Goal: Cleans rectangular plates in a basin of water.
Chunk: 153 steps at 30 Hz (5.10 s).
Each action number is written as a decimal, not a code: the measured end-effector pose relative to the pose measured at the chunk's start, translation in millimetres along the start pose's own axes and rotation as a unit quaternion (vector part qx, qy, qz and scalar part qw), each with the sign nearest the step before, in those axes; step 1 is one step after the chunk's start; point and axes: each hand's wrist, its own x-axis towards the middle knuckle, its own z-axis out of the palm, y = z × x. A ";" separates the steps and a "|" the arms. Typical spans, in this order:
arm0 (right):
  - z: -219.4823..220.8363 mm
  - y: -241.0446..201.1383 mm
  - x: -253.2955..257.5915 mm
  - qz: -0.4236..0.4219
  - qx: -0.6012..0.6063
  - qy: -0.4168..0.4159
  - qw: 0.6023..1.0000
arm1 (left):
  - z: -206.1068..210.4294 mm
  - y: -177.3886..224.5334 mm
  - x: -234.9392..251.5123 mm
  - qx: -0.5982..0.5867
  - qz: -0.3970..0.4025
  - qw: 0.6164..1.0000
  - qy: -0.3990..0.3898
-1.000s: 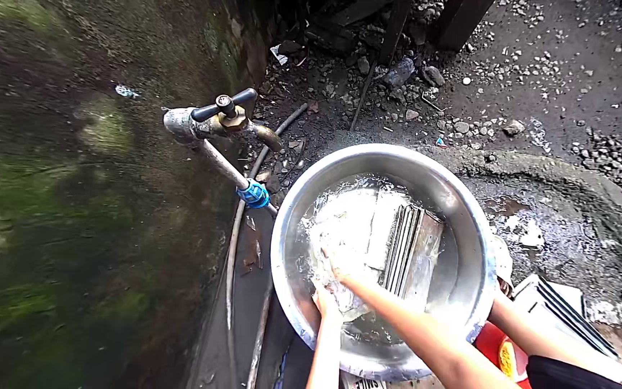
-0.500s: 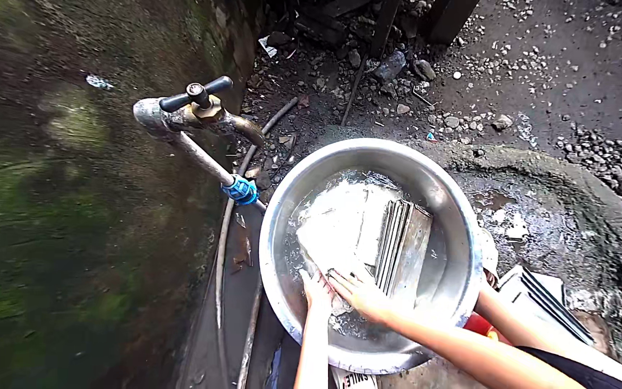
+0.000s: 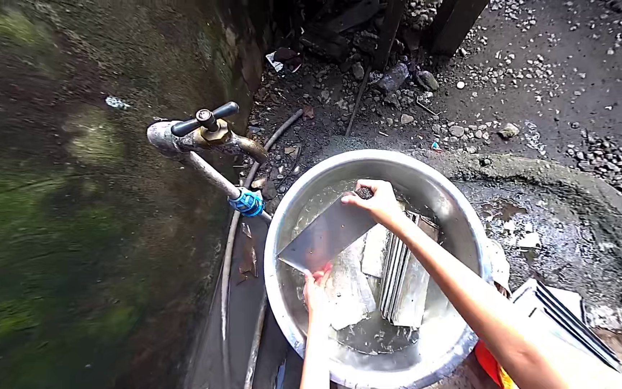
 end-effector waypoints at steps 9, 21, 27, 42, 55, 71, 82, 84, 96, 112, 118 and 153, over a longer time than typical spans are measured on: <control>22.9 99.3 -10.1 0.164 -0.190 -0.174 0.952 | -3.8 -2.1 16.7 0.132 0.060 0.980 0.139; 121.0 87.4 -95.8 0.096 -0.170 0.041 0.980 | -4.2 -3.1 26.0 0.075 0.016 0.996 0.035; 148.8 50.0 -144.8 -0.107 -0.078 -0.205 0.970 | 2.4 9.5 15.4 0.034 -0.017 0.999 0.004; 139.2 23.2 -167.6 0.016 0.115 -0.059 0.991 | -3.8 10.3 20.2 -0.071 -0.041 0.997 -0.010; 167.5 4.5 -130.7 -0.087 0.102 -0.093 0.987 | -1.6 23.1 11.1 -0.125 -0.041 0.991 0.010; 181.7 -1.0 -90.5 0.018 -0.029 -0.096 0.995 | -2.2 18.8 7.8 -0.081 -0.076 0.992 -0.054; 178.9 3.1 -86.4 0.075 -0.023 -0.122 0.989 | 4.3 7.7 5.7 -0.077 -0.078 0.994 -0.030; 186.8 3.0 -79.5 0.086 -0.004 -0.104 0.991 | -1.3 10.1 8.3 -0.078 -0.072 0.994 -0.032; 155.4 5.1 -95.1 -0.017 0.034 -0.148 0.988 | -1.7 11.4 9.7 -0.037 -0.054 0.998 -0.007; 153.9 70.2 -92.7 -0.002 -0.090 -0.064 0.994 | 3.0 0.3 30.3 -0.046 -0.103 0.994 0.007; 156.0 32.6 -161.3 -0.076 -0.009 -0.149 0.986 | 9.2 23.0 20.6 -0.121 -0.107 0.987 -0.023; 113.4 22.0 -169.4 -0.102 -0.138 -0.221 0.960 | 2.8 7.8 30.7 -0.078 -0.108 0.991 0.024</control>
